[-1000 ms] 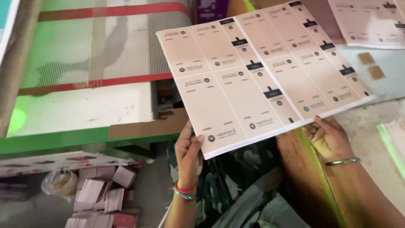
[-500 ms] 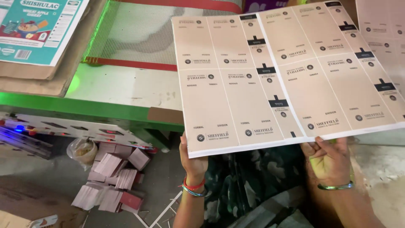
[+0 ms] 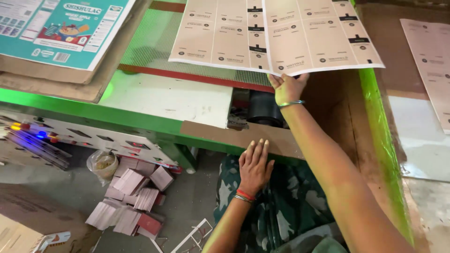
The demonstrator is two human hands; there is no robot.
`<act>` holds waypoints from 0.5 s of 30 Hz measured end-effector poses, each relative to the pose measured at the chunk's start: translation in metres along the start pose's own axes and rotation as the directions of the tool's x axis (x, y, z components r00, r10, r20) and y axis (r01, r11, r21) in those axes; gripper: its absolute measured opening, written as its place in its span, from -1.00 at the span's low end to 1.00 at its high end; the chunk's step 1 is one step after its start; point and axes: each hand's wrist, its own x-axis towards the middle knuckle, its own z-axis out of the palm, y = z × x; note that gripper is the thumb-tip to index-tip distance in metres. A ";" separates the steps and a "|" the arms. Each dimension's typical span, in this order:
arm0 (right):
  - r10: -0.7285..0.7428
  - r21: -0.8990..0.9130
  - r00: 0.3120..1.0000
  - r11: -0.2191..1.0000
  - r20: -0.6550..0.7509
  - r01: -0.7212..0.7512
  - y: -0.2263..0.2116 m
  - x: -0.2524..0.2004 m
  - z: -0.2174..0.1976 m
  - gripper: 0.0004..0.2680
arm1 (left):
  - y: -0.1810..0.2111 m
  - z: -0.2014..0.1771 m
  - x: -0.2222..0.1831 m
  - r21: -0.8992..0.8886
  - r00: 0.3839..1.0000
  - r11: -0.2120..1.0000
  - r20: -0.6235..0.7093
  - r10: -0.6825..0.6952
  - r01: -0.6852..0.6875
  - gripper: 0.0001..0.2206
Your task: The person picks up printed label sheets and feeds them one at a time into a roller machine, guiding each sheet through and pulling it out the other side, then places the processed sheets onto a growing stack beside the machine. The cycle of feeding, retrieving, and stacking sheets repeats throughout the clip.
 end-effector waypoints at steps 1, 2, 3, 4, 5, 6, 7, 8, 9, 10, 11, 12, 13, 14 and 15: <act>0.000 0.008 1.000 1.000 0.009 0.000 0.012 0.004 0.016 -0.44 | -0.007 0.006 -0.002 0.009 1.000 1.000 -0.007 0.004 -0.004 -0.45; 0.028 0.005 0.999 1.000 -0.016 -0.028 0.023 0.008 0.032 -0.42 | -0.013 0.012 -0.004 0.109 0.997 0.992 -0.037 0.063 -0.058 -0.47; 0.055 0.002 0.998 0.998 -0.042 -0.055 0.034 0.013 0.048 -0.40 | -0.020 0.018 -0.006 0.208 0.991 0.972 -0.059 0.124 -0.109 -0.49; 0.055 0.010 0.998 0.998 -0.036 -0.054 0.054 0.035 0.045 -0.40 | -0.023 0.023 -0.005 0.215 0.990 0.970 -0.063 0.129 -0.113 -0.49; 0.144 -0.097 0.990 0.985 -0.003 -0.144 0.077 0.054 0.039 -0.57 | -0.025 0.027 -0.007 0.235 0.988 0.965 -0.067 0.136 -0.117 -0.49; 0.235 -0.206 0.972 0.952 0.021 -0.226 0.099 0.073 0.033 -0.69 | -0.028 0.032 -0.010 0.255 0.987 0.959 -0.072 0.143 -0.120 -0.50; 0.238 -0.202 0.971 0.952 0.017 -0.230 0.089 0.057 0.043 -0.69 | -0.029 0.032 -0.010 0.257 0.988 0.959 -0.066 0.143 -0.122 -0.50; 0.407 -0.375 0.908 0.861 0.100 -0.344 0.080 0.041 0.054 -0.70 | -0.031 0.033 -0.011 0.261 0.985 0.957 -0.083 0.153 -0.127 -0.50; 0.570 -0.547 0.809 0.727 0.145 -0.414 0.068 0.025 0.061 -0.58 | -0.029 0.037 -0.013 0.259 0.982 0.957 -0.101 0.159 -0.129 -0.51; 0.572 -0.548 0.809 0.724 0.138 -0.419 0.059 0.007 0.066 -0.58 | -0.030 0.037 -0.013 0.254 0.983 0.959 -0.096 0.155 -0.127 -0.51; 0.572 -0.638 0.793 0.694 0.209 -0.333 0.049 -0.010 0.073 -0.59 | -0.030 0.038 -0.012 0.264 0.984 0.957 -0.098 0.150 -0.120 -0.50; 0.578 -0.714 0.768 0.658 0.277 -0.238 0.040 -0.028 0.079 -0.59 | -0.029 0.040 -0.011 0.273 0.984 0.955 -0.100 0.145 -0.114 -0.50; 0.585 -0.718 0.766 0.651 0.267 -0.247 0.028 -0.046 0.078 -0.59 | -0.029 0.038 -0.012 0.269 0.986 0.957 -0.093 0.136 -0.106 -0.50; 0.574 -0.744 0.755 0.644 0.318 -0.176 0.016 -0.064 0.077 -0.61 | -0.028 0.035 -0.013 0.269 0.983 0.956 -0.099 0.152 -0.121 -0.50; 0.557 -0.761 0.744 0.640 0.370 -0.101 0.003 -0.080 0.077 -0.63 | -0.029 0.034 -0.012 0.269 0.979 0.953 -0.103 0.176 -0.143 -0.51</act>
